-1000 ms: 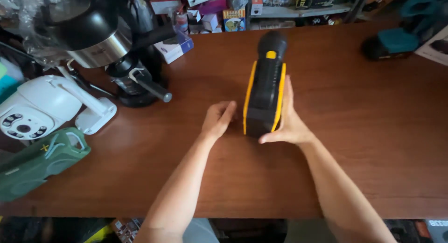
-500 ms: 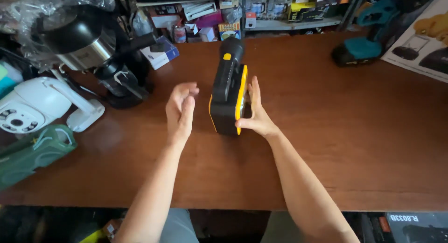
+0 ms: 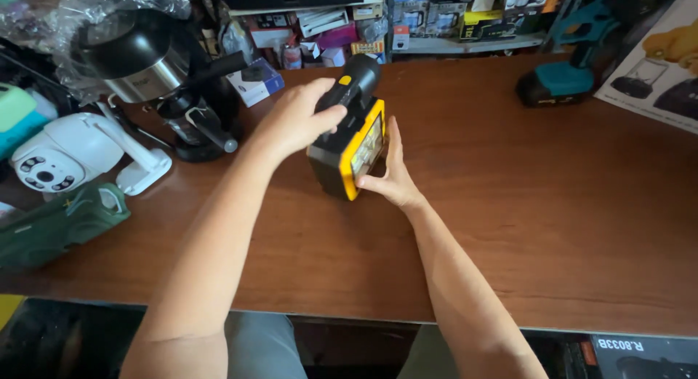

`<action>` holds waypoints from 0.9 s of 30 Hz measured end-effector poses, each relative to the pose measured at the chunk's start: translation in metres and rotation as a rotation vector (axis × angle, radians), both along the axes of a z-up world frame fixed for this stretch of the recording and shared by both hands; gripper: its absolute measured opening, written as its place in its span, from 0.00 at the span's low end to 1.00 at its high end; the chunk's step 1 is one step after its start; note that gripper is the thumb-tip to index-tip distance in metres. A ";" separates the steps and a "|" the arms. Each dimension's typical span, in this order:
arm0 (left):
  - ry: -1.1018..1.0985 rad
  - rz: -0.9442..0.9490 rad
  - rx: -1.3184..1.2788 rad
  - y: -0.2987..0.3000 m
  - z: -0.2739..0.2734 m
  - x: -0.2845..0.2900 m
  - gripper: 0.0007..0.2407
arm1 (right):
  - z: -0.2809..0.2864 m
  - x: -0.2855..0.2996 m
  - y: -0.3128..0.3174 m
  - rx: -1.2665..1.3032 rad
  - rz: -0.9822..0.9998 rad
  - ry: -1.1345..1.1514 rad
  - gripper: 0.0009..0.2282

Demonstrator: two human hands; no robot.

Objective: Demonstrating the features and light modes of a multi-functional LED lantern

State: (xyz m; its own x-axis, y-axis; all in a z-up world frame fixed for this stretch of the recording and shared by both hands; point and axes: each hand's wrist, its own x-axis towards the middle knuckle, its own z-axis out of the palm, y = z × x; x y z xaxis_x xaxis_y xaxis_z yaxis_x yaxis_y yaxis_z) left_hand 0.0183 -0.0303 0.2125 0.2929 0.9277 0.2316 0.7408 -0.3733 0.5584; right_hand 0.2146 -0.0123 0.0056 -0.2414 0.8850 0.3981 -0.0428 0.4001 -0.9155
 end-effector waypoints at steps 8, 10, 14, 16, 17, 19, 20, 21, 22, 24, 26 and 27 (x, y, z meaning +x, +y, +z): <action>0.308 -0.045 -0.038 0.052 0.012 -0.029 0.19 | 0.025 -0.007 -0.019 0.030 -0.172 -0.246 0.65; 0.286 -0.045 -0.077 0.047 0.016 -0.023 0.18 | 0.028 -0.007 -0.021 0.035 -0.178 -0.254 0.65; 0.328 -0.037 0.079 0.048 0.002 -0.019 0.22 | 0.024 -0.005 -0.019 0.036 -0.193 -0.257 0.64; 0.359 0.017 0.129 0.058 -0.011 -0.014 0.22 | 0.018 -0.003 -0.015 0.060 -0.184 -0.285 0.59; 0.393 0.066 0.184 0.062 -0.018 -0.011 0.24 | 0.015 -0.001 -0.014 0.087 -0.181 -0.310 0.55; 0.381 0.088 0.152 0.064 -0.015 -0.008 0.25 | 0.016 0.000 -0.013 0.079 -0.182 -0.251 0.49; 0.373 0.107 0.126 0.065 -0.014 -0.007 0.27 | 0.016 0.000 -0.012 0.075 -0.188 -0.188 0.45; 0.374 0.110 0.123 0.065 -0.011 -0.006 0.27 | 0.018 0.000 -0.013 0.072 -0.183 -0.187 0.45; 0.346 0.135 0.047 0.065 -0.008 -0.004 0.28 | 0.020 0.001 -0.014 0.069 -0.208 -0.226 0.41; 0.320 0.158 -0.026 0.063 0.002 -0.002 0.31 | 0.021 0.001 -0.014 0.067 -0.234 -0.262 0.38; 0.262 0.125 -0.224 0.058 0.013 -0.001 0.27 | 0.019 0.002 -0.013 0.031 -0.213 -0.218 0.38; 0.262 0.125 -0.223 0.054 0.019 0.001 0.27 | 0.019 0.002 -0.013 0.032 -0.213 -0.217 0.38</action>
State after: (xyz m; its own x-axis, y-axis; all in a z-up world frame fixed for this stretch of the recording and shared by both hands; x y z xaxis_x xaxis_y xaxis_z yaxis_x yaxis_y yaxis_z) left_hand 0.0191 0.0241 0.2318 0.1971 0.9792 -0.0482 0.9018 -0.1618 0.4007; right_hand 0.2170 -0.0250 0.0243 -0.1338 0.9129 0.3857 0.2406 0.4075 -0.8809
